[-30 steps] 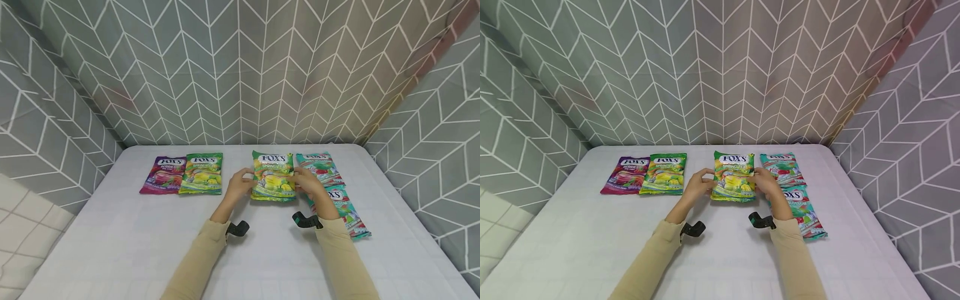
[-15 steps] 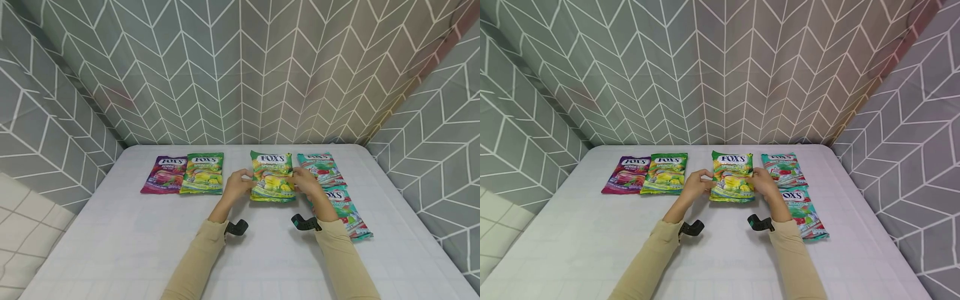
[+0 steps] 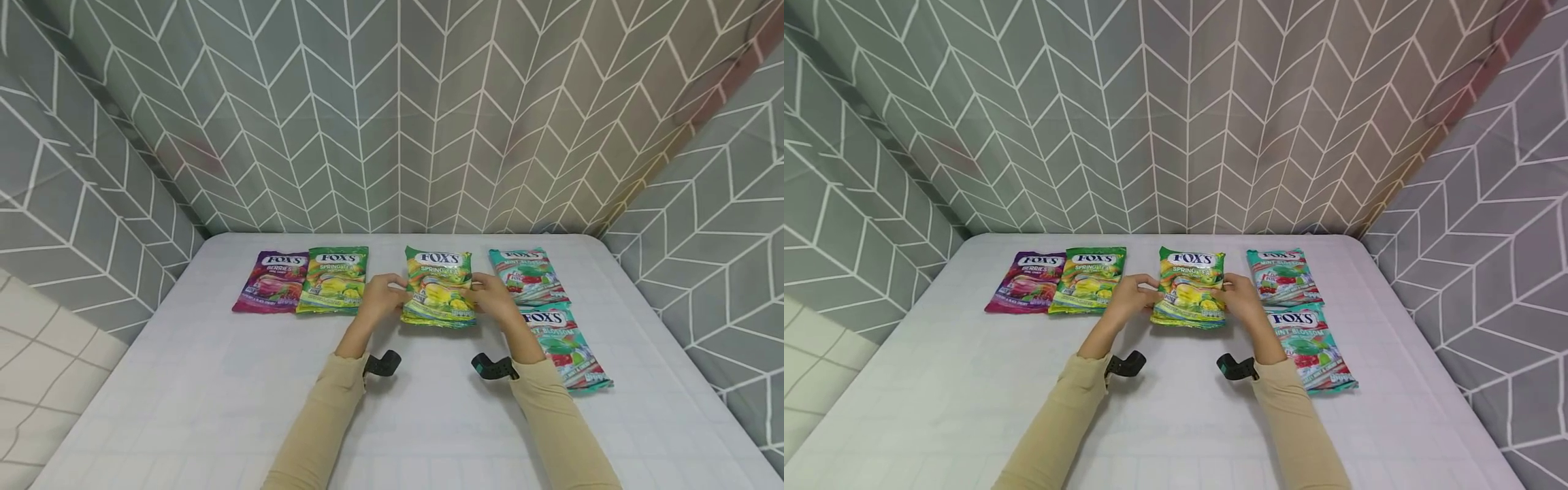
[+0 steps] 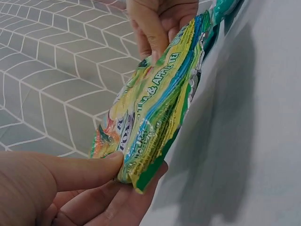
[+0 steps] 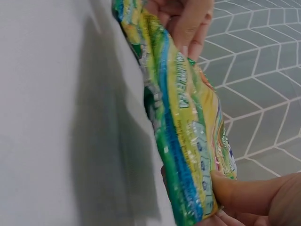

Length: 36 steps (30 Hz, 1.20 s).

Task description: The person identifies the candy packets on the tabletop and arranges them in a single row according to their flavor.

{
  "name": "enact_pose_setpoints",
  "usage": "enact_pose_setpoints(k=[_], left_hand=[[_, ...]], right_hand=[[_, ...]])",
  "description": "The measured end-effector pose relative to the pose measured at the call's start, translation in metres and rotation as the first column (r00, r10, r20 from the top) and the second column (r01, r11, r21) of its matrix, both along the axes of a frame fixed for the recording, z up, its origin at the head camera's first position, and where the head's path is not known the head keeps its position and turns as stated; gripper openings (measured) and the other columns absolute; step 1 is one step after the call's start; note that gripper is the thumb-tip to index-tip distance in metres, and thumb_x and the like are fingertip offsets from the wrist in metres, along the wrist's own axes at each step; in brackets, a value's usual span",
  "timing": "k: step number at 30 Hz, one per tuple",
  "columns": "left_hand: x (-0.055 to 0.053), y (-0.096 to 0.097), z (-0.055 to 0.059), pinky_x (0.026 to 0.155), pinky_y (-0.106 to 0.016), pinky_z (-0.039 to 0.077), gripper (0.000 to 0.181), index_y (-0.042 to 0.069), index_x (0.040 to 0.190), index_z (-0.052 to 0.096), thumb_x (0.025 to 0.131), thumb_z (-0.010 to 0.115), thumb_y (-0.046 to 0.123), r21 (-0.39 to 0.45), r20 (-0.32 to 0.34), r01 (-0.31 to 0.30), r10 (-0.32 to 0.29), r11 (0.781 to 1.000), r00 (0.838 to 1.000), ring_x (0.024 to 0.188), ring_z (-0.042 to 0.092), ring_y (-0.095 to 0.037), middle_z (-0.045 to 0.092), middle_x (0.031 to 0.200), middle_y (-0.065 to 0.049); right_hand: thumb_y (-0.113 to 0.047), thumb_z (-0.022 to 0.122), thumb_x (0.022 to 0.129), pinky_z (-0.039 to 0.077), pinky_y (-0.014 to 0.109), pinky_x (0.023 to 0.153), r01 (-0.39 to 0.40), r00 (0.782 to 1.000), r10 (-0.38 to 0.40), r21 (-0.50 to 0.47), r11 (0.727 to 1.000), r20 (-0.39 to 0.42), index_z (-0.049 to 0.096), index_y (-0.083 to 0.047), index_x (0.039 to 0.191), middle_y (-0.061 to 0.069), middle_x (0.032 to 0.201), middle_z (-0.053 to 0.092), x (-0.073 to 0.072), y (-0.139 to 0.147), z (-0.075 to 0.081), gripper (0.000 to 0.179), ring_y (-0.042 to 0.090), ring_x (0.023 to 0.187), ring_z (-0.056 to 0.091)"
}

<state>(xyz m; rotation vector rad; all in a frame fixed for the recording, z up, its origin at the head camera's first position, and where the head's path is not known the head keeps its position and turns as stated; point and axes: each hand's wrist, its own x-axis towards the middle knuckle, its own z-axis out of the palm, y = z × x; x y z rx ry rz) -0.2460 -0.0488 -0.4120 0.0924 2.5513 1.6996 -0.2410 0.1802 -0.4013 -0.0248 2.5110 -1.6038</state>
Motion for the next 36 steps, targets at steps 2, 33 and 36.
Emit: enact_pose_setpoints(k=[2, 33, 36], left_hand=[[0.000, -0.002, 0.001, 0.059, -0.033, 0.052, 0.018, -0.001, 0.101, 0.068, 0.085, 0.072, 0.006, 0.002, 0.004, -0.002, 0.002, 1.000, 1.000, 0.059, 0.065, -0.021, 0.072, 0.080, -0.013], [-0.007, -0.056, 0.003, 0.088, -0.049, 0.048, 0.047, -0.009, 0.134, 0.050, 0.100, 0.052, 0.023, -0.164, 0.018, -0.092, 0.097, 0.982, 0.995, 0.104, 0.060, -0.037, 0.055, 0.129, -0.026], [-0.008, -0.057, 0.002, 0.094, -0.050, 0.045, 0.049, -0.009, 0.137, 0.047, 0.100, 0.051, 0.023, -0.180, 0.019, -0.088, 0.093, 0.980, 0.995, 0.119, 0.051, -0.039, 0.051, 0.134, -0.027]], right_hand=[[-0.010, 0.057, 0.098, 0.053, 0.031, 0.071, 0.005, 1.000, -0.005, -0.005, 1.000, -0.019, 0.047, 0.009, 0.135, 0.025, 0.111, 0.064, 0.000, -0.003, -0.001, 0.043, 0.021, 0.084, 0.062], [-0.014, 0.061, 0.096, 0.053, 0.033, 0.071, -0.093, 0.995, 0.086, 0.253, 0.963, 0.040, 0.047, 0.003, 0.137, 0.022, 0.111, 0.059, -0.050, -0.081, -0.004, 0.046, 0.026, 0.089, 0.059], [-0.015, 0.061, 0.096, 0.053, 0.033, 0.072, -0.087, 0.996, 0.078, 0.283, 0.955, 0.040, 0.046, 0.003, 0.138, 0.022, 0.113, 0.058, -0.053, -0.085, -0.006, 0.048, 0.026, 0.090, 0.059]])
